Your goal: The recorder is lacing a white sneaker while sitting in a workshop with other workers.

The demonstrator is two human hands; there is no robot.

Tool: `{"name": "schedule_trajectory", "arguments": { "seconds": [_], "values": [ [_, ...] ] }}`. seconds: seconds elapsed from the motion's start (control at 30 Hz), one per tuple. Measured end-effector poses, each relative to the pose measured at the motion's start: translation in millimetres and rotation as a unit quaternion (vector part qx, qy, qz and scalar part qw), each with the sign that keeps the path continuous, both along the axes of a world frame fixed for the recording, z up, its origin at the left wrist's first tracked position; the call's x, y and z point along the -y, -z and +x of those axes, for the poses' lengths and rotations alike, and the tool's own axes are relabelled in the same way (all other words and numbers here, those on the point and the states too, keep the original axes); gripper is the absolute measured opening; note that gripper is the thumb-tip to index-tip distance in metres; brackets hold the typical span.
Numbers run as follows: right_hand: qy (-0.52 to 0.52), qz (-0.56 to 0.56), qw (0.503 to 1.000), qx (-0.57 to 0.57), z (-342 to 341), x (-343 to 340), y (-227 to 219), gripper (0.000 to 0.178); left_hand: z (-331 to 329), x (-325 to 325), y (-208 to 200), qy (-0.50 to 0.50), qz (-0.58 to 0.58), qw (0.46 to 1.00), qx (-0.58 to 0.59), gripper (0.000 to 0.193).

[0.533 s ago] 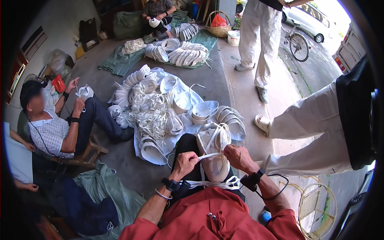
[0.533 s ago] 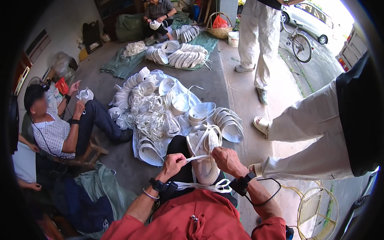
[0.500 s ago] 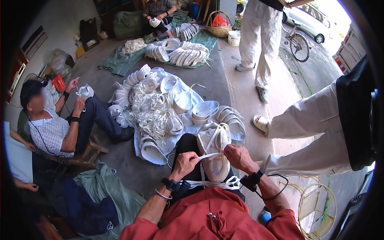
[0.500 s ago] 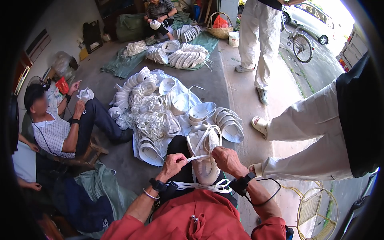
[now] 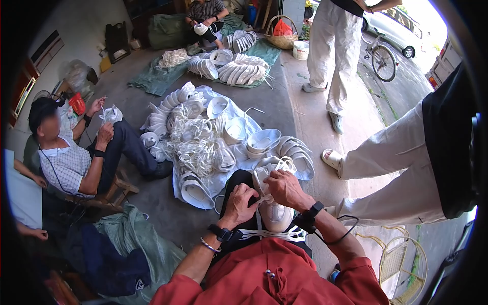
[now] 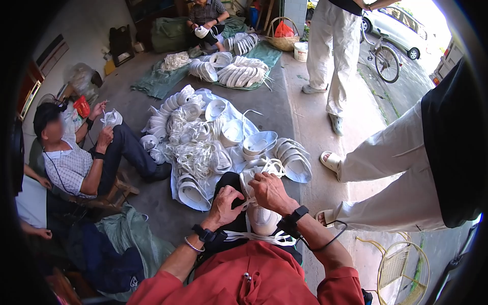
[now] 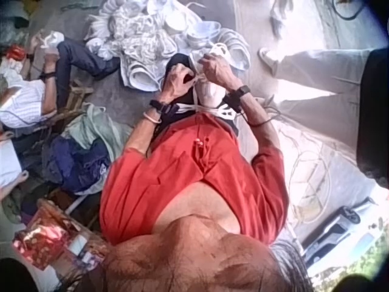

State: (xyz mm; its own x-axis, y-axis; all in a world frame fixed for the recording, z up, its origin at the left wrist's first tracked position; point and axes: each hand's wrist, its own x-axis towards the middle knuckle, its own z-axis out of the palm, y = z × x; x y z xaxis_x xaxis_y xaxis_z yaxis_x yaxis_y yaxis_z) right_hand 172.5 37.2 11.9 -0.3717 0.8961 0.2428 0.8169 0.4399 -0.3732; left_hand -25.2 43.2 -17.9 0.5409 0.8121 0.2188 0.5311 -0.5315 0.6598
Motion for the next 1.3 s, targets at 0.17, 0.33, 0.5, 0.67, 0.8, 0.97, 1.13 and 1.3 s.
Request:
{"name": "schedule_trajectory", "arguments": {
  "seconds": [0.17,0.33,0.5,0.67,0.8,0.97,1.13,1.3],
  "values": [
    [-0.009,-0.011,0.998,0.057,-3.5,-3.3,-0.7,0.017,15.0,3.4,-5.9,-0.001,0.016,1.0,-0.016,0.024],
    [-0.025,-0.002,0.998,0.055,-3.0,-4.9,2.7,0.012,27.7,7.7,-1.8,-0.027,0.038,0.999,0.001,0.021],
    [-0.022,-0.003,0.997,0.077,-3.1,-5.7,2.8,0.017,33.9,4.1,0.1,-0.029,0.046,0.999,-0.001,0.01],
    [-0.03,0.009,0.997,0.068,-1.6,-1.5,2.6,0.022,31.3,-2.1,-16.2,-0.005,0.117,0.993,-0.034,0.008],
    [-0.04,0.008,0.995,0.09,3.2,-1.0,2.1,0.02,27.7,-3.7,0.8,0.025,0.131,0.99,-0.04,0.009],
    [0.032,0.037,0.996,0.069,44.2,-7.9,-9.4,0.011,26.0,-5.3,9.1,0.025,0.122,0.991,-0.048,0.013],
    [0.146,-0.007,0.989,0.021,74.8,0.2,-23.0,0.007,25.1,-7.4,7.6,0.027,0.128,0.99,-0.05,0.015],
    [0.079,-0.103,0.981,-0.147,40.1,21.9,-19.1,0.011,25.5,-9.6,-5.5,0.037,0.084,0.995,-0.024,0.02]
  ]
}}
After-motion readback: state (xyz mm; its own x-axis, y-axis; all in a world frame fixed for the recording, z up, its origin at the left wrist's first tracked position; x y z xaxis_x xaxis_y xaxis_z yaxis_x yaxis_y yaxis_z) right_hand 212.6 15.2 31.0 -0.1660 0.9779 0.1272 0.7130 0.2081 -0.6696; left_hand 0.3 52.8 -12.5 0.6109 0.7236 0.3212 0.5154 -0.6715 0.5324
